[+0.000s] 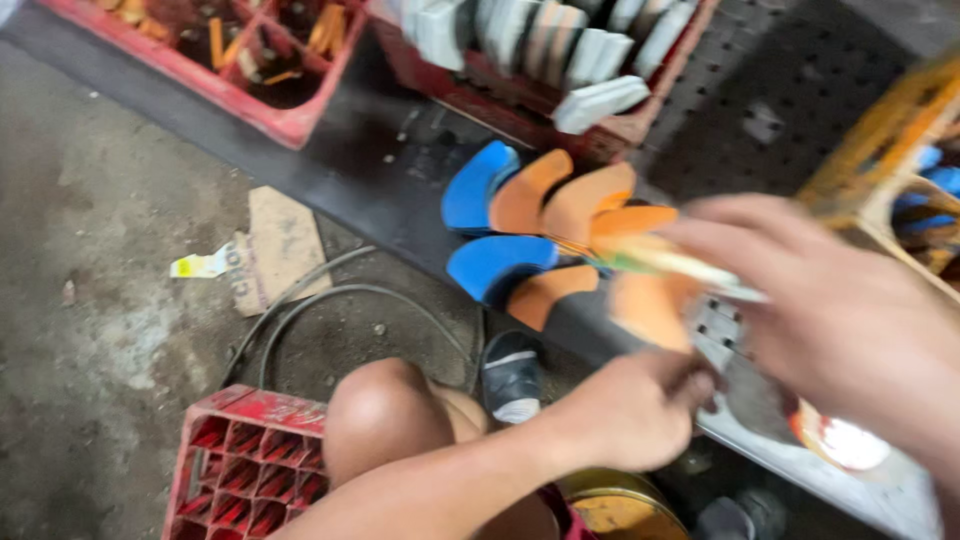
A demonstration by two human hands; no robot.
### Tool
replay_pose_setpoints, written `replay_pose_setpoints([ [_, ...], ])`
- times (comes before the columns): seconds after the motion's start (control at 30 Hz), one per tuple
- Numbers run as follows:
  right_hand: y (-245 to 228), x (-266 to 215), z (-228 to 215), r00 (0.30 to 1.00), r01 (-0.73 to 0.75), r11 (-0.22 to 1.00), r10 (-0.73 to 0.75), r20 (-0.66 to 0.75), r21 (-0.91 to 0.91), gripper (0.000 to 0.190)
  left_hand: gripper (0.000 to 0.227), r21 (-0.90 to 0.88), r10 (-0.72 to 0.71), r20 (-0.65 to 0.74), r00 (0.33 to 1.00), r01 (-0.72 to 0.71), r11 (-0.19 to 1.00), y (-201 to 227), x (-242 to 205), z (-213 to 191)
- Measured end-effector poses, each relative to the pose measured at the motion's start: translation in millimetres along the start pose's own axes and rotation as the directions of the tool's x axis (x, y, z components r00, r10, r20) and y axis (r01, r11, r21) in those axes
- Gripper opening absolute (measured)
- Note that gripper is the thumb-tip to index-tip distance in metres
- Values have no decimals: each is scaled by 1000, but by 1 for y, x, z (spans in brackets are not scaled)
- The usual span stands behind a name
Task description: The person repeatedly picks up curved slipper sole pieces, dips a toothbrush into a small container of orange liquid, and brushes the surface of each piece. After coating, the person places the piece into a compartmentalized wooden tray.
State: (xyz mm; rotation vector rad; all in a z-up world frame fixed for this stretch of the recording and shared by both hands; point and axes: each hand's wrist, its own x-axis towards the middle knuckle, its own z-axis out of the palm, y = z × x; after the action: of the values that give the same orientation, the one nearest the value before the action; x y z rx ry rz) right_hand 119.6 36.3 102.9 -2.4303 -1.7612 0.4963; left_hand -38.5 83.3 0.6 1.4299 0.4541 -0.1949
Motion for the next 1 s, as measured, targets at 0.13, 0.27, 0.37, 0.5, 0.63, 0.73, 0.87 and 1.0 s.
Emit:
replay_pose_setpoints([
  [0.13, 56, -80, 7, 972, 87, 987, -55, -228, 133, 70, 46, -786, 123, 203, 972, 87, 612, 6, 11, 12],
  [0.27, 83, -145, 26, 943, -329, 939, 332, -15, 95, 67, 37, -609, 175, 335, 926, 71, 790, 8, 17, 49],
  [0.37, 89, -183, 37, 869, -82, 924, 250, -427, 374, 44, 32, -541, 145, 244, 959, 11, 841, 13, 30, 74],
  [0.5, 97, -202, 66, 573, -143, 372, 787, -230, 917, 33, 26, -406, 157, 163, 974, -79, 910, 17, 45, 100],
  [0.63, 123, -220, 81, 498, -30, 152, 859, -117, 988, 17, 28, -354, 135, 125, 983, -83, 931, 17, 58, 122],
  [0.73, 136, -226, 72, 406, 128, 159, 892, -198, 979, 18, 36, -344, 138, 167, 976, -73, 936, 22, 61, 124],
  [0.87, 130, -226, 67, 326, -46, 222, 925, -195, 974, 25, 43, -316, 137, 173, 975, -77, 946, 26, 71, 132],
  [1.0, 135, -234, 76, 331, -17, 161, 932, -146, 987, 35, 48, -274, 101, 178, 979, -50, 960, 24, 74, 139],
])
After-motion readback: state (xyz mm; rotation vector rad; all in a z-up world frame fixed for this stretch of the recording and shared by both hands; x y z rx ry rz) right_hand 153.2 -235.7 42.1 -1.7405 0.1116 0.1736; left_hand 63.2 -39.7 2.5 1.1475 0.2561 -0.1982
